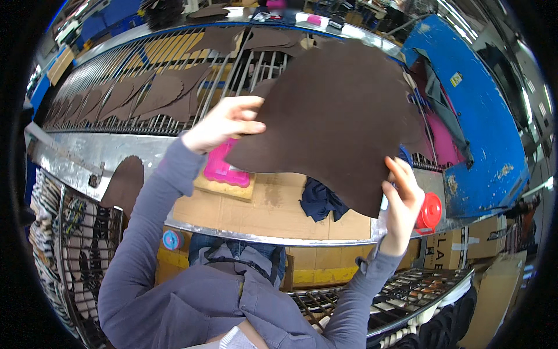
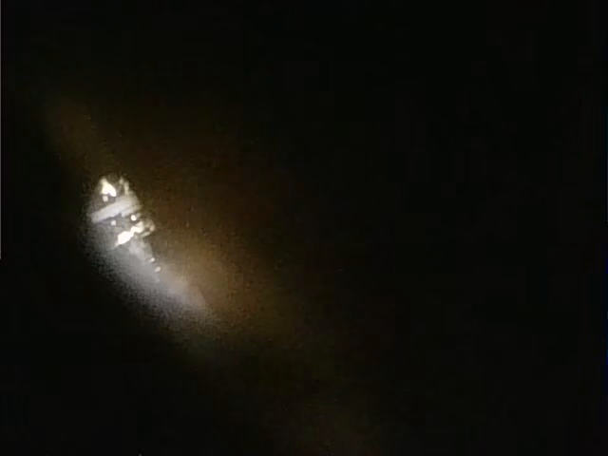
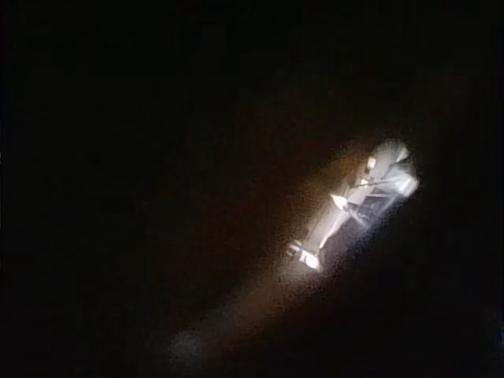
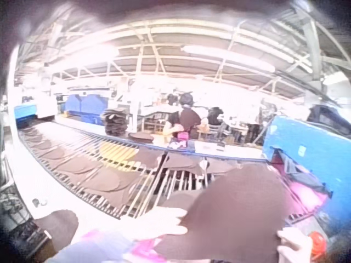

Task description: The person repeatedly picks up brown material pieces from a conveyor belt, briefly inspects them, and places them onto a cardboard surface. The person handles the pieces one at a time throughout the clip.

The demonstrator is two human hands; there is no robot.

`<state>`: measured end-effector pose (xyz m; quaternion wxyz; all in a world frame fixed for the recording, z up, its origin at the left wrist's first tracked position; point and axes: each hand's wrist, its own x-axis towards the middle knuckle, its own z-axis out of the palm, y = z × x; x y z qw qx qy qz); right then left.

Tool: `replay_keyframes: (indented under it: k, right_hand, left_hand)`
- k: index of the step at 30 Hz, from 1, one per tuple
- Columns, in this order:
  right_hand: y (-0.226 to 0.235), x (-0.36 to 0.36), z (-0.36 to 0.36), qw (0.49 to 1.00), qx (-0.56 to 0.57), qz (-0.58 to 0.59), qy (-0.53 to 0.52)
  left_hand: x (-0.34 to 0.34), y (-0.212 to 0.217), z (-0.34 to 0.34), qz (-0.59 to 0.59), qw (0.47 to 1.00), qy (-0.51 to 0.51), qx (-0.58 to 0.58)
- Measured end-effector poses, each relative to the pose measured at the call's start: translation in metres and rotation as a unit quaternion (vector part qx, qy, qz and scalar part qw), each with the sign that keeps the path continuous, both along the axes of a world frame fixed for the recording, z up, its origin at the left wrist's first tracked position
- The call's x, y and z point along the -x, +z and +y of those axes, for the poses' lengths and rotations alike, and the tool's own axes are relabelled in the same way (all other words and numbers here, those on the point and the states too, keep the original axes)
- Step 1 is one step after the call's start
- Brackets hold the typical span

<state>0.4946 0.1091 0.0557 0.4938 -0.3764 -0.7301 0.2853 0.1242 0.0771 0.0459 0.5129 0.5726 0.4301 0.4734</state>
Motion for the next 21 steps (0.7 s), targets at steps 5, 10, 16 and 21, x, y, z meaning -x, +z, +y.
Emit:
replay_keyframes:
  k: [5,10,16,21]
  right_hand:
    - [0.022,0.072,0.011,0.933,0.250,0.171,0.193]
    - [0.015,0.120,0.024,0.872,0.337,0.195,0.298]
    - [0.003,0.158,0.018,0.865,0.340,0.095,0.356]
    - [-0.023,0.188,0.010,0.931,0.103,-0.093,0.337]
  left_hand:
    - [0.049,0.017,-0.034,-0.201,0.975,0.002,0.098]
    - [0.089,-0.007,-0.062,-0.259,0.955,0.032,0.139]
    - [0.122,-0.021,-0.091,-0.195,0.968,0.126,0.093]
    - [0.146,-0.040,-0.099,-0.013,0.952,0.294,-0.088]
